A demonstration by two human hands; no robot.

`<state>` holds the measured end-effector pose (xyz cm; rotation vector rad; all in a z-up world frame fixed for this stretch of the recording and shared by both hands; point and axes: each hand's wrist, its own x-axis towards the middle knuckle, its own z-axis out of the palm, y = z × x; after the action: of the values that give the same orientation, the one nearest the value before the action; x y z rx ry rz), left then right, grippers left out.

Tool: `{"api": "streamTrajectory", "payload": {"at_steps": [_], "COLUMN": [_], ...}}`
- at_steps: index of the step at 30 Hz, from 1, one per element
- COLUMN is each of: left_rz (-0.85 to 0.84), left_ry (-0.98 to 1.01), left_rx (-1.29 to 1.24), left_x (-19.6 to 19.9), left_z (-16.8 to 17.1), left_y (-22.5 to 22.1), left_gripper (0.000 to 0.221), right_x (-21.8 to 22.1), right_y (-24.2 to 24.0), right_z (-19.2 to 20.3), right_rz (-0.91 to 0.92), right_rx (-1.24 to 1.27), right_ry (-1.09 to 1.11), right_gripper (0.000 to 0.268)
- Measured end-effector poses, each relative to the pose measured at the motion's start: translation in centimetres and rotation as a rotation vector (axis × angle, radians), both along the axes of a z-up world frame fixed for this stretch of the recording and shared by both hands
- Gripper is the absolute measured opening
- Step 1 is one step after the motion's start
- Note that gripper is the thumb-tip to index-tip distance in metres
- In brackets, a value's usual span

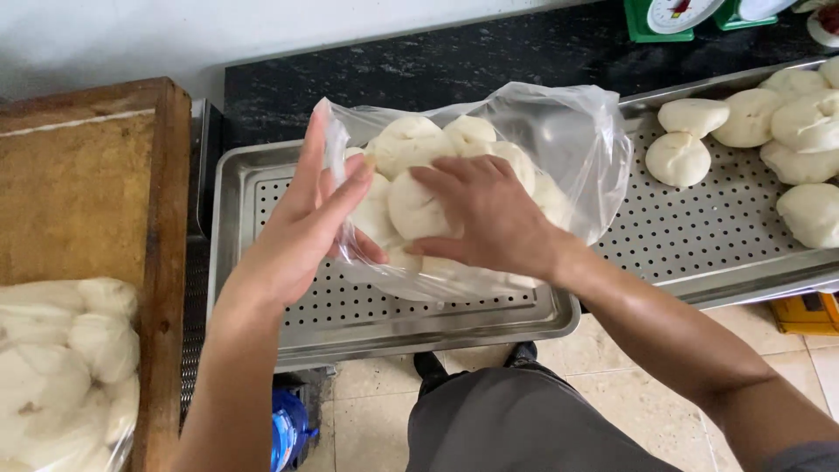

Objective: The person organizes steamed buns on metal trays and then transfers them into a large clear plastic bag by hand.

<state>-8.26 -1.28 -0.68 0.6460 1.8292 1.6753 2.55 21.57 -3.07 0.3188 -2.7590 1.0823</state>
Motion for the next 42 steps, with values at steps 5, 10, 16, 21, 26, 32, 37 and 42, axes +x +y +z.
{"api": "streamTrajectory", "payload": {"at_steps": [5, 10, 16, 21, 26, 32, 37, 42], "left_rz": [-0.041, -0.081, 0.041, 0.011, 0.019, 0.005, -0.002, -0.038], "left_ry": [0.108, 0.452, 0.472, 0.458, 0.215, -0.108, -0.03, -0.068], "left_rx": [0.05, -0.125, -0.238, -0.17, -0.15, -0.044, -0.054, -0.054], "left_x": [0.6, 0.6, 1.5, 1.5, 1.0, 1.7, 2.1, 1.3], "left_z": [0.6, -0.7, -0.8, -0.6, -0.4, 2.3, 2.7, 2.4], "left_y": [1.3, 2.7, 3.3, 3.0, 2.9, 2.2, 2.4, 3.1], "left_gripper": [0.109, 0.132, 0.143, 0.136, 0.118, 0.111, 0.11, 0.11], "right_x": [-0.5, -1.8, -1.9, -0.6, 0.4, -0.5, -1.6, -1.2], "right_y": [3.0, 8.0, 7.9, 6.7, 2.3, 2.3, 2.5, 0.4], "right_z": [-0.1, -1.2, 0.4, -1.2, 0.6, 0.1, -1.0, -0.8], "right_rz": [0.002, -0.17, -0.365, -0.281, -0.004, 0.016, -0.146, -0.104], "right_rx": [0.472, 0.239, -0.01, 0.237, -0.003, 0.236, 0.371, 0.261], "right_ry": [0.133, -0.412, -0.372, 0.014, 0.029, 0.122, 0.078, 0.063], "right_gripper": [0.083, 0.086, 0.086, 0.08, 0.078, 0.082, 0.083, 0.078]}}
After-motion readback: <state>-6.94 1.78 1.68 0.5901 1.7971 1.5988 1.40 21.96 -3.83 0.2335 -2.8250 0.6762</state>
